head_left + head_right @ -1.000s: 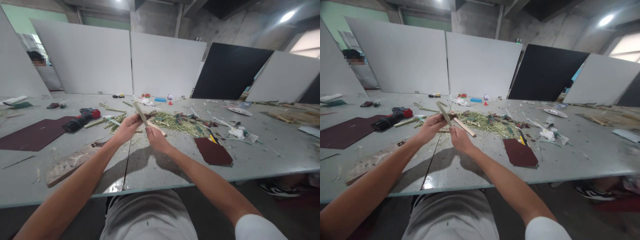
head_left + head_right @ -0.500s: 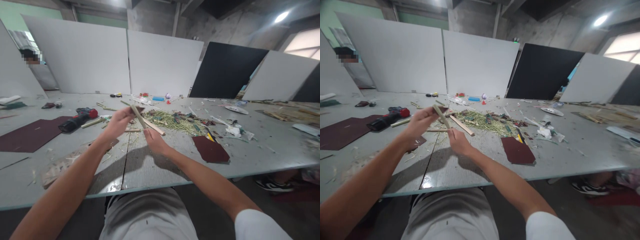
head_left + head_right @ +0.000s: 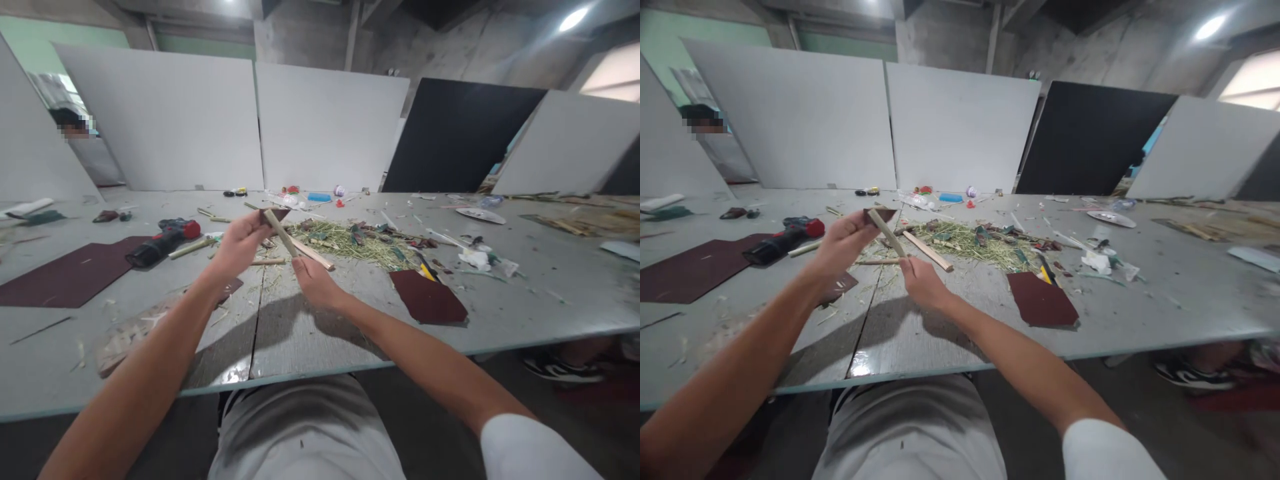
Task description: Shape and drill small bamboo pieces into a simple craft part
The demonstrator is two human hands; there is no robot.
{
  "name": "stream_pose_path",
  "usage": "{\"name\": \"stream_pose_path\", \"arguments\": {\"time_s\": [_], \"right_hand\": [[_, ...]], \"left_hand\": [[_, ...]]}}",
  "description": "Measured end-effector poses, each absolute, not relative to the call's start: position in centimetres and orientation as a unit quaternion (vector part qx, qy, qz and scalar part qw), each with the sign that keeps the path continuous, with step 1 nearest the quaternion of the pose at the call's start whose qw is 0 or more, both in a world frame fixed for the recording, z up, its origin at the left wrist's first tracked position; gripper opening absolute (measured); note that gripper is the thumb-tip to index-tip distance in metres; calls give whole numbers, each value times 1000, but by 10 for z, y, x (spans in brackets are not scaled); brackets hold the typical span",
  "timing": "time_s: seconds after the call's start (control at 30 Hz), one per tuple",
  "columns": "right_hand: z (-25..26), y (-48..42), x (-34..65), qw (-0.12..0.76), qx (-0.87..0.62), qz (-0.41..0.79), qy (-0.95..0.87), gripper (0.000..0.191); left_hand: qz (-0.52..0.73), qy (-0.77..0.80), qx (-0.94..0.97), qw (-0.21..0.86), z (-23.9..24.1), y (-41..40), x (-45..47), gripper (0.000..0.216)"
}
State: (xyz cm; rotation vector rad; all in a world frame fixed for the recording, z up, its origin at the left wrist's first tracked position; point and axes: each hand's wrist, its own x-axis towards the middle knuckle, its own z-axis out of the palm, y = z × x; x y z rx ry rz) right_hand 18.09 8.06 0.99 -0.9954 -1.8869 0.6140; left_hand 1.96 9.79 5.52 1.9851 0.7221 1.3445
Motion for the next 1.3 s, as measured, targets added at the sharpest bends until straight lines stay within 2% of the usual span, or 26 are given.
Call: {"name": "stream_pose_path", "arguments": {"time_s": [0.1, 0.17, 0.23, 0.37, 0.47, 0.53, 0.73, 1.0, 1.3], "right_hand": [[18, 84, 186, 453, -367, 383, -716, 42], [24, 88, 197, 391, -303, 557, -667, 45], [28, 93, 213, 309, -213, 705, -602, 48], [28, 101, 235, 266, -101, 812, -509, 57], [24, 101, 233, 228, -91, 833, -496, 60], [23, 99, 228, 220, -99, 833, -498, 59], [20, 97, 223, 241, -132, 816, -509, 43], [12, 100, 222, 242, -190, 773, -555, 40], [10, 103, 223, 248, -160, 765, -573, 42]], "left_hand": [[454, 276, 781, 330, 49, 98, 24, 30], [433, 294, 782, 338, 46, 101, 24, 30], [463, 309, 753, 350, 45, 106, 20, 29], [565, 275, 635, 451, 49, 108, 15, 38], [583, 303, 550, 515, 51, 101, 19, 64], [574, 326, 515, 546, 51, 99, 22, 72], [550, 292, 526, 579, 45, 103, 21, 29], [511, 297, 586, 554, 37, 105, 23, 29], [469, 251, 619, 577, 39, 101, 22, 31]]}}
